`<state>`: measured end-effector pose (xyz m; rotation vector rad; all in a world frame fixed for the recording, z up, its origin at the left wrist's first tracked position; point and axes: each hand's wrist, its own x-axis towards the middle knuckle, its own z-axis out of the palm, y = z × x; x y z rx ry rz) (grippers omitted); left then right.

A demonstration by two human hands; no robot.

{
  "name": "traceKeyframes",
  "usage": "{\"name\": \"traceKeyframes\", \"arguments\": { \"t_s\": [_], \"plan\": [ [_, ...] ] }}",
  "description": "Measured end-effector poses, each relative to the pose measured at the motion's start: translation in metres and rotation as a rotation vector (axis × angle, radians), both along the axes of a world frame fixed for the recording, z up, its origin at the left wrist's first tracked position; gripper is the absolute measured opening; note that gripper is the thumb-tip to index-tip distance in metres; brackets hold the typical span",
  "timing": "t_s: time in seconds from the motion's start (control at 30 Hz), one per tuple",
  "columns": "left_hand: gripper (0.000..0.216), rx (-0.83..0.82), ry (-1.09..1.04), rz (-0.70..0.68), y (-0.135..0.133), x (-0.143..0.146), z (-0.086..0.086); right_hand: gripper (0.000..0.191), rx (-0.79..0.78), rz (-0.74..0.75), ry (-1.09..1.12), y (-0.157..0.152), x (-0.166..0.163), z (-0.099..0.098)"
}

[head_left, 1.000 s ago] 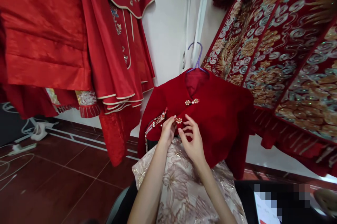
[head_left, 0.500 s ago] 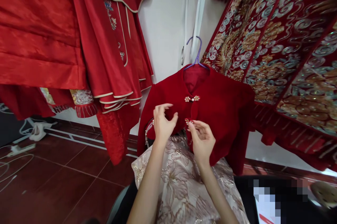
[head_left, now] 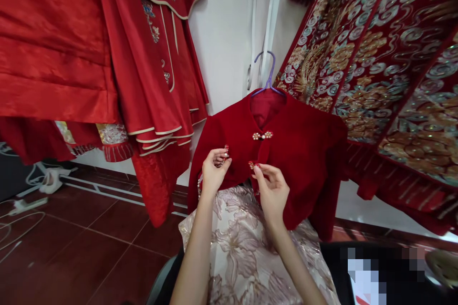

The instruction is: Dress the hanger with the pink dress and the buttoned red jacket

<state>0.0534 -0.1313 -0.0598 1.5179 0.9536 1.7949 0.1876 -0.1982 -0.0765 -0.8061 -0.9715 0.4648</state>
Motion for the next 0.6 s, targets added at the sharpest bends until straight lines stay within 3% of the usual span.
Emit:
{"name": "traceKeyframes", "arguments": {
  "t_s": [0.23,0.6],
  "plan": [
    [0.025,-0.025,-0.05,-0.102,-0.003,0.0,0.007,0.024,-0.06,0.134,-0.375,0.04,-0.001,0.027],
    [0.023,-0.011,0.009,-0.018,-0.01,0.003,0.011,0.026,-0.039,0.094,-0.32,0.038,-0.009,0.025]
  ]
}}
